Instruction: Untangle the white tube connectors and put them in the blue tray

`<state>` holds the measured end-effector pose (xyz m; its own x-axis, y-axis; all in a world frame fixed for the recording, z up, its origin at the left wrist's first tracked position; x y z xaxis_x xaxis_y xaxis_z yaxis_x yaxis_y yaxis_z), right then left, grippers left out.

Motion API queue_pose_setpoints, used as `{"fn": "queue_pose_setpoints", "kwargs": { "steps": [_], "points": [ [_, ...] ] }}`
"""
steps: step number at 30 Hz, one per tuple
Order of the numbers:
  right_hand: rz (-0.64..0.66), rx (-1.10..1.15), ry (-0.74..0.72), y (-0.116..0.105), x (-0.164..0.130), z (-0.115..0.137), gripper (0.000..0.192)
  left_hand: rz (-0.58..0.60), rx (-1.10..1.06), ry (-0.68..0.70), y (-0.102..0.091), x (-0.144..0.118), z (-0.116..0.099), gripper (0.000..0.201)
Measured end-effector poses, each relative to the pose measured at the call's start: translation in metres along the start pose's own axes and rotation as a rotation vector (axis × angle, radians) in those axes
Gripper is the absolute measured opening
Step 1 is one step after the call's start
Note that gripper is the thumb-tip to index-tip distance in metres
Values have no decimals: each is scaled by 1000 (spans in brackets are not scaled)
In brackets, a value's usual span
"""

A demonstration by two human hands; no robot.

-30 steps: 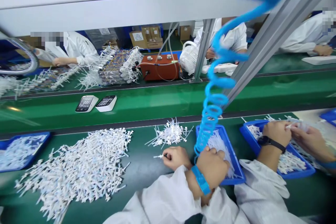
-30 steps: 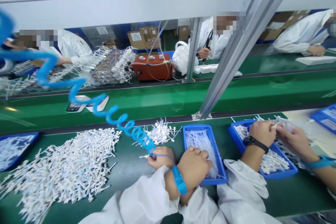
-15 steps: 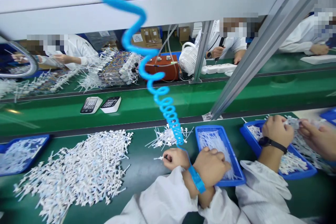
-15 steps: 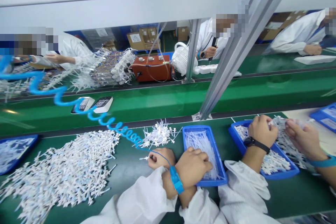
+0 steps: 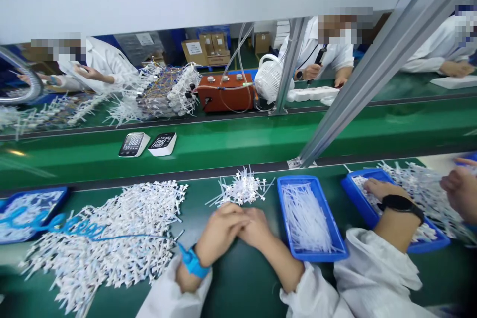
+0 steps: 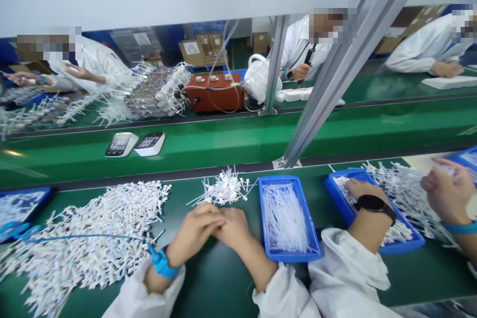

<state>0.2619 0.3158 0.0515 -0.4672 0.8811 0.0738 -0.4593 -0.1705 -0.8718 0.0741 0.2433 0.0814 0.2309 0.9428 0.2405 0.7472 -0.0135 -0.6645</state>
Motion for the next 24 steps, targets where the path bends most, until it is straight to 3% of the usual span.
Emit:
{"fn": "queue_pose_setpoints", "kwargs": {
  "steps": [2,5,12,24],
  "points": [
    [120,32,-67,35,1,34,20,-11,9,-103,-12,-21,30,23],
    [243,114,-136,58,1,54,8,-21,51,-198,-19,-44,57,21],
    [260,150,-93,56,2,47,14,30,268,-315,-8,-56,65,25],
    [277,120,-90,58,3,48,14,58,308,-342,-1,-53,67,26]
  ]
}}
Point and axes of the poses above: each hand's wrist, its own x-axis towards the middle knuckle, its own y-axis out of the palm, z = x × y, the point moved 1 cm from there along x, towards the middle knuckle
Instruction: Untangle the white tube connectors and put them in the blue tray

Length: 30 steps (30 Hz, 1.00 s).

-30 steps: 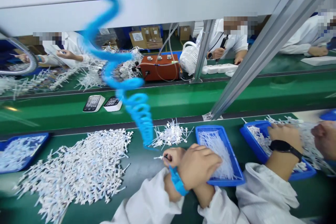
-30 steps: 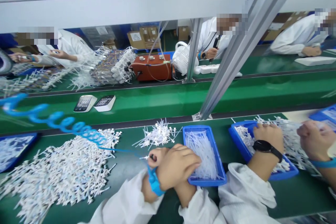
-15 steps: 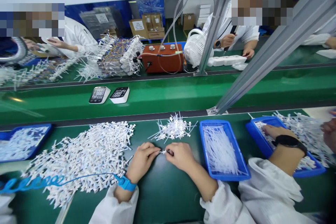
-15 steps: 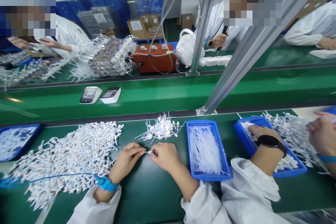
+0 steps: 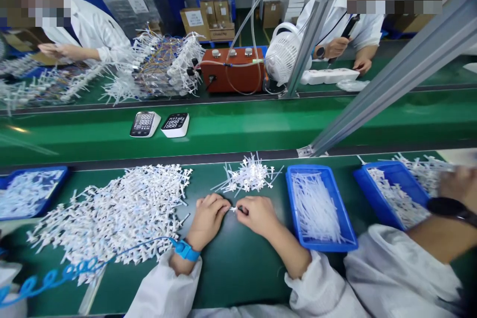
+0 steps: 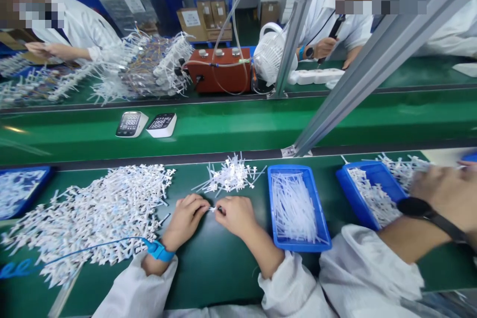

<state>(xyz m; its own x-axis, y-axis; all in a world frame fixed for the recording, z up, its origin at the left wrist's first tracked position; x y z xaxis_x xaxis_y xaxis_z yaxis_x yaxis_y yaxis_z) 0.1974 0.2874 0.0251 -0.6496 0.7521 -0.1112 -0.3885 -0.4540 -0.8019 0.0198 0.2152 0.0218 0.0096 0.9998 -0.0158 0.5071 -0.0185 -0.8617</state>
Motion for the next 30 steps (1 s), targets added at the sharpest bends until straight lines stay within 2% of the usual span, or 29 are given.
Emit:
{"fn": "queue_pose_setpoints", "kwargs": {
  "steps": [30],
  "points": [
    [-35,-113,-57,10,-1,1,16,22,146,-10,4,5,-12,28]
  ]
}}
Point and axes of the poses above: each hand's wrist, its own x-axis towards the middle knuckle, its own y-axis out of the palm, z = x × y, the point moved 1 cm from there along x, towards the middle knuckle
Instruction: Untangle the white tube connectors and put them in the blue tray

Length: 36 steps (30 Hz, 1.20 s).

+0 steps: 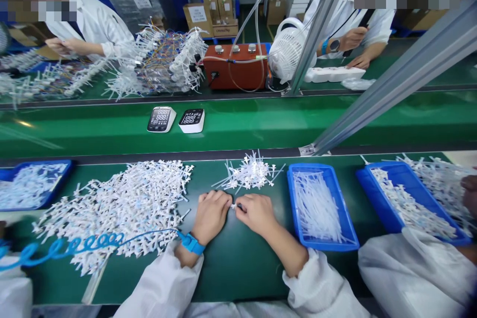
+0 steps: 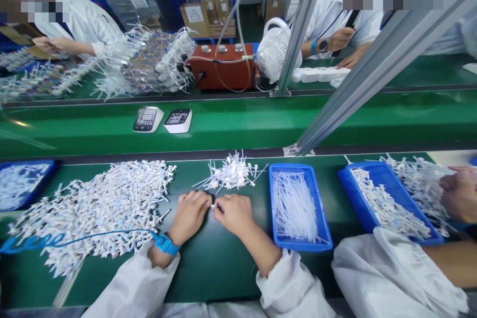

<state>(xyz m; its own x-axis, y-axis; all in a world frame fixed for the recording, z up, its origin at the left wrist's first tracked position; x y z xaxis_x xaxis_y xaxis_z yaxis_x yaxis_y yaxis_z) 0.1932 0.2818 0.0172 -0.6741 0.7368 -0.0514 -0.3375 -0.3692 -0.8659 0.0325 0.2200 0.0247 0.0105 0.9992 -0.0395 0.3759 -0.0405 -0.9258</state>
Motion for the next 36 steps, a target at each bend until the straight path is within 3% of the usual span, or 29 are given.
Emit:
{"fn": "queue_pose_setpoints", "kwargs": {
  "steps": [18,27,36],
  "points": [
    [24,-21,32,1,1,0,18,-24,7,52,11,-3,3,20],
    [-9,-32,2,2,1,-1,16,-11,62,143,13,-3,4,16],
    [7,-11,40,-3,1,1,17,-106,-78,53,18,-5,15,19]
  ]
}}
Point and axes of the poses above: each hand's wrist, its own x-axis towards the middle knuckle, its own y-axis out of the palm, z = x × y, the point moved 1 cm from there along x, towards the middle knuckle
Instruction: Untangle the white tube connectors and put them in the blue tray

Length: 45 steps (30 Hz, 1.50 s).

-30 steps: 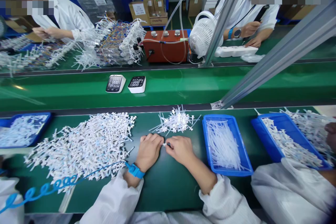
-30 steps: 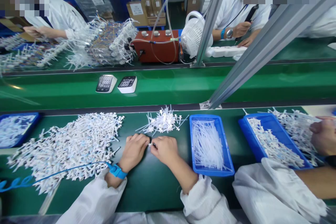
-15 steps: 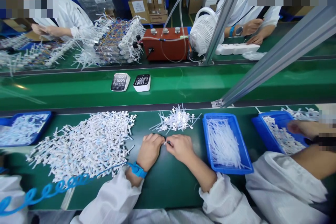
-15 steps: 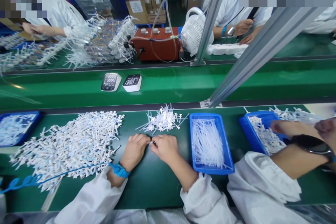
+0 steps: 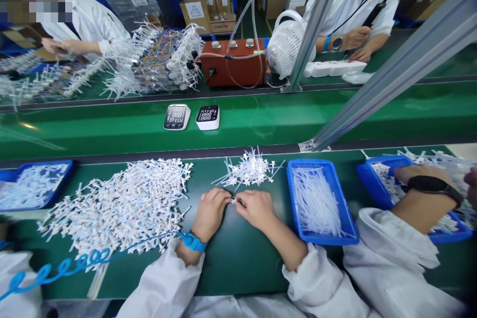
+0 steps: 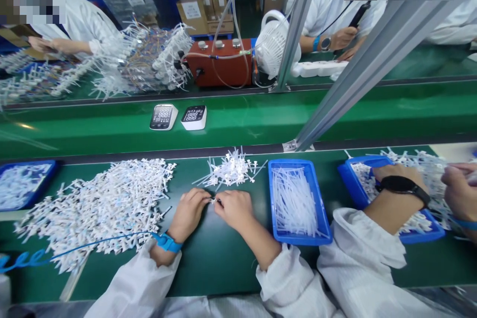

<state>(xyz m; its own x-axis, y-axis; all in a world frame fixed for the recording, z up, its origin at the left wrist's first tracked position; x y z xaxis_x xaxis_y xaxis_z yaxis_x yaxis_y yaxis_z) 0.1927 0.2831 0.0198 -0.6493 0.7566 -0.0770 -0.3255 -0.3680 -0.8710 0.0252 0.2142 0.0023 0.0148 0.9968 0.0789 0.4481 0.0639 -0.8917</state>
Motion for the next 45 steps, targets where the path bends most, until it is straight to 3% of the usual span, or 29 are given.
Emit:
{"fn": "queue_pose_setpoints", "kwargs": {
  "steps": [14,20,27,31,39,42,45],
  "points": [
    [30,-35,11,0,1,2,18,105,108,18,-6,9,-13,17],
    [0,65,37,-1,0,0,14,32,18,38,-7,4,-7,22],
    [-47,236,50,-8,-1,-2,24,-166,-33,52,-30,9,7,24],
    [-32,170,28,-10,-2,0,28,-168,-13,79,-36,25,3,22],
    [-42,145,22,-10,-3,-1,28,-165,10,14,-25,57,-12,19],
    [-25,151,21,-10,-4,-1,29,-150,38,15,-28,56,-14,16],
    [-19,175,15,-11,-4,-1,27,-175,88,-13,-43,42,-7,17]
  ]
}}
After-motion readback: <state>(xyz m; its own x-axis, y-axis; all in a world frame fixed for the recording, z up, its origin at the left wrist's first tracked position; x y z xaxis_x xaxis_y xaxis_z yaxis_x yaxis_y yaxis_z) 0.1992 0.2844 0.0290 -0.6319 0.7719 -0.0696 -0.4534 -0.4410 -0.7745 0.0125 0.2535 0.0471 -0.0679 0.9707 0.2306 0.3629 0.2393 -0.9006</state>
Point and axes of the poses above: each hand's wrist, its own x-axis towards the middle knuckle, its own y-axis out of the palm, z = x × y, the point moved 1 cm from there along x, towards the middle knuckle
